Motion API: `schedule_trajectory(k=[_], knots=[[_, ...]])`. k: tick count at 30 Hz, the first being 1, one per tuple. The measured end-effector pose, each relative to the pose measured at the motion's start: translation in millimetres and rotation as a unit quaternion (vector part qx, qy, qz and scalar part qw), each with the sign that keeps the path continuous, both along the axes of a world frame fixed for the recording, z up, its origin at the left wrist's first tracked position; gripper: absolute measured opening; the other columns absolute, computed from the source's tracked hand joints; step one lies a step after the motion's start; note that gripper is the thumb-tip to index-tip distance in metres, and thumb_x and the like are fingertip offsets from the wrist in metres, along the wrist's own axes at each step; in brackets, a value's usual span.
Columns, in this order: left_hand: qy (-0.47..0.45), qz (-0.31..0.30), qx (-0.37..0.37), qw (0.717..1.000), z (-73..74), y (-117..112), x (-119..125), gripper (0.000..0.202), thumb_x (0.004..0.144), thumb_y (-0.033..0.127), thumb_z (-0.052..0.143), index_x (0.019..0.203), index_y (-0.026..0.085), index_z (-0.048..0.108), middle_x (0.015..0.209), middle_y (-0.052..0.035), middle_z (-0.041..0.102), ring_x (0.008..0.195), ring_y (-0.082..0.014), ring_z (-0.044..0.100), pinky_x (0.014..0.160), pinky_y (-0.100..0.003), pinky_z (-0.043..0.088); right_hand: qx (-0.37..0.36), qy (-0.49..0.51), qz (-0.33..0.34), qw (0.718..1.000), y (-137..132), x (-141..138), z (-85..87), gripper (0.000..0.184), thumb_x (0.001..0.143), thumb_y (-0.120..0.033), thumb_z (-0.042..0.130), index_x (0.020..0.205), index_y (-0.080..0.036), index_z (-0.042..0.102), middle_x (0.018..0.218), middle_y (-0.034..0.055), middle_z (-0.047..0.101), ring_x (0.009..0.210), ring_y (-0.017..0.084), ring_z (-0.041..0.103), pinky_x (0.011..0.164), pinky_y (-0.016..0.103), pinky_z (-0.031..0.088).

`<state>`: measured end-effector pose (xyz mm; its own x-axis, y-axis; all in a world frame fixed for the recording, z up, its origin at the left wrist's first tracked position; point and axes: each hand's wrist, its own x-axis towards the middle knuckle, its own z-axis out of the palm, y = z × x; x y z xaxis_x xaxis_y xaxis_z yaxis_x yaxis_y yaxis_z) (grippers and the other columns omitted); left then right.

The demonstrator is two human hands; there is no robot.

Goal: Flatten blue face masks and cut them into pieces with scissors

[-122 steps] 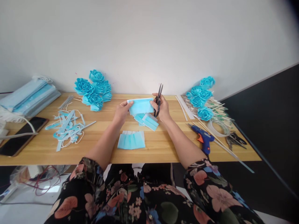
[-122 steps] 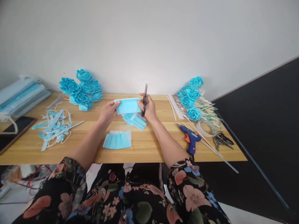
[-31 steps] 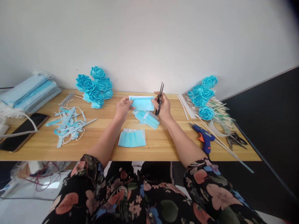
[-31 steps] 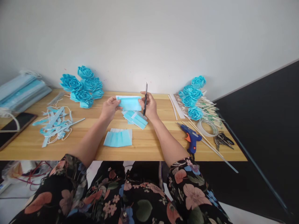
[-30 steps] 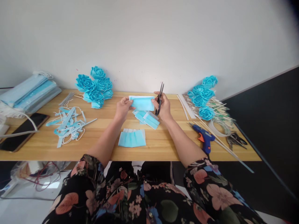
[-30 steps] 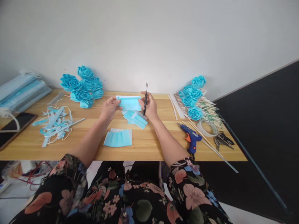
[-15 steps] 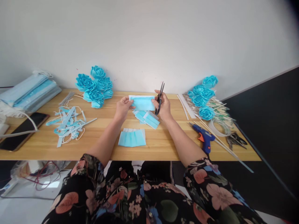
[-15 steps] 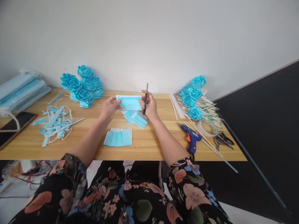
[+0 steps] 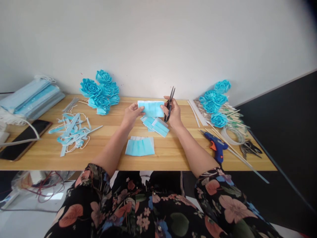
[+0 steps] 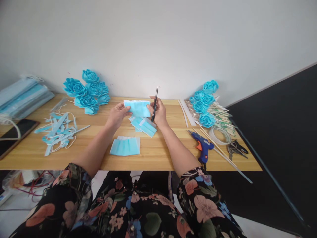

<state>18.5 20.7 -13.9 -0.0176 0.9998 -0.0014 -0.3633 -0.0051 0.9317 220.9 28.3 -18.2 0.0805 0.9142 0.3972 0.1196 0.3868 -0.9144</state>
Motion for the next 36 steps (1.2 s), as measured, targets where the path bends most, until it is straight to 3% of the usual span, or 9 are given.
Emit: schedule_trajectory(k=[6, 12, 22, 28, 31, 33, 36], knots=[[0.014, 0.033, -0.005, 0.999, -1.0, 1.2, -0.5, 0.039, 0.058, 0.042, 0.086, 0.073, 0.011, 0.067, 0.066, 0.0013, 0.060, 0.058, -0.0084, 0.056, 0.054, -0.023, 0.055, 0.000, 0.024, 0.013, 1.000, -1.4, -1.6, 0.0, 0.044, 0.076, -0.033, 0.072, 0.117, -0.026, 0.059, 0.078, -0.0052, 0.053, 0.063, 0.007, 0.048, 0.057, 0.020, 0.041], [0.019, 0.040, 0.003, 0.999, 0.0, 0.8, 0.1, 0.045, 0.060, 0.049, 0.085, 0.062, 0.013, 0.059, 0.058, 0.0041, 0.051, 0.054, -0.0072, 0.052, 0.055, -0.024, 0.057, 0.002, 0.041, 0.008, 0.999, -3.9, -3.5, 1.8, 0.040, 0.076, -0.030, 0.072, 0.115, -0.028, 0.061, 0.076, -0.0061, 0.054, 0.061, 0.005, 0.050, 0.055, 0.019, 0.042], [0.056, 0.038, -0.007, 0.998, -1.9, 2.1, -1.1, 0.040, 0.061, 0.046, 0.083, 0.074, 0.014, 0.064, 0.062, 0.0032, 0.055, 0.052, -0.0072, 0.050, 0.049, -0.022, 0.052, 0.004, 0.039, -0.001, 0.999, -4.0, -3.7, 2.6, 0.039, 0.076, -0.037, 0.073, 0.113, -0.029, 0.062, 0.075, -0.0055, 0.055, 0.060, 0.006, 0.052, 0.053, 0.018, 0.043], [0.122, 0.061, 0.021, 0.990, -8.1, 5.8, -5.8, 0.035, 0.072, 0.048, 0.073, 0.075, 0.014, 0.064, 0.065, 0.0000, 0.058, 0.056, -0.0104, 0.053, 0.054, -0.024, 0.047, 0.011, 0.023, 0.004, 1.000, -6.6, -4.8, 7.1, 0.038, 0.077, -0.034, 0.072, 0.113, -0.029, 0.061, 0.076, -0.0050, 0.055, 0.063, 0.007, 0.053, 0.057, 0.019, 0.045], [0.232, 0.132, 0.098, 0.959, -1.6, 4.6, -8.8, 0.039, 0.079, 0.051, 0.068, 0.097, 0.015, 0.067, 0.091, -0.0075, 0.070, 0.083, -0.0182, 0.065, 0.077, -0.031, 0.052, 0.011, 0.004, 0.018, 1.000, -11.1, -6.0, 11.7, 0.038, 0.079, -0.034, 0.070, 0.115, -0.028, 0.060, 0.077, -0.0047, 0.055, 0.060, 0.007, 0.050, 0.054, 0.020, 0.044], [0.338, 0.170, 0.196, 0.905, 5.1, 1.6, -9.2, 0.053, 0.079, 0.053, 0.070, 0.117, 0.017, 0.064, 0.118, -0.0129, 0.068, 0.111, -0.0252, 0.062, 0.097, -0.038, 0.047, 0.019, -0.028, 0.034, 0.999, -15.6, -7.6, 14.9, 0.039, 0.080, -0.033, 0.070, 0.117, -0.027, 0.060, 0.078, -0.0043, 0.056, 0.061, 0.007, 0.051, 0.057, 0.021, 0.045], [0.442, 0.131, 0.307, 0.832, 12.6, -5.4, -5.1, 0.062, 0.083, 0.059, 0.065, 0.129, 0.018, 0.059, 0.135, -0.0153, 0.062, 0.129, -0.0292, 0.053, 0.110, -0.043, 0.036, 0.037, -0.082, 0.074, 0.993, -21.8, -10.6, 17.3, 0.040, 0.081, -0.035, 0.068, 0.120, -0.027, 0.059, 0.080, -0.0031, 0.059, 0.068, 0.009, 0.056, 0.065, 0.024, 0.049]])
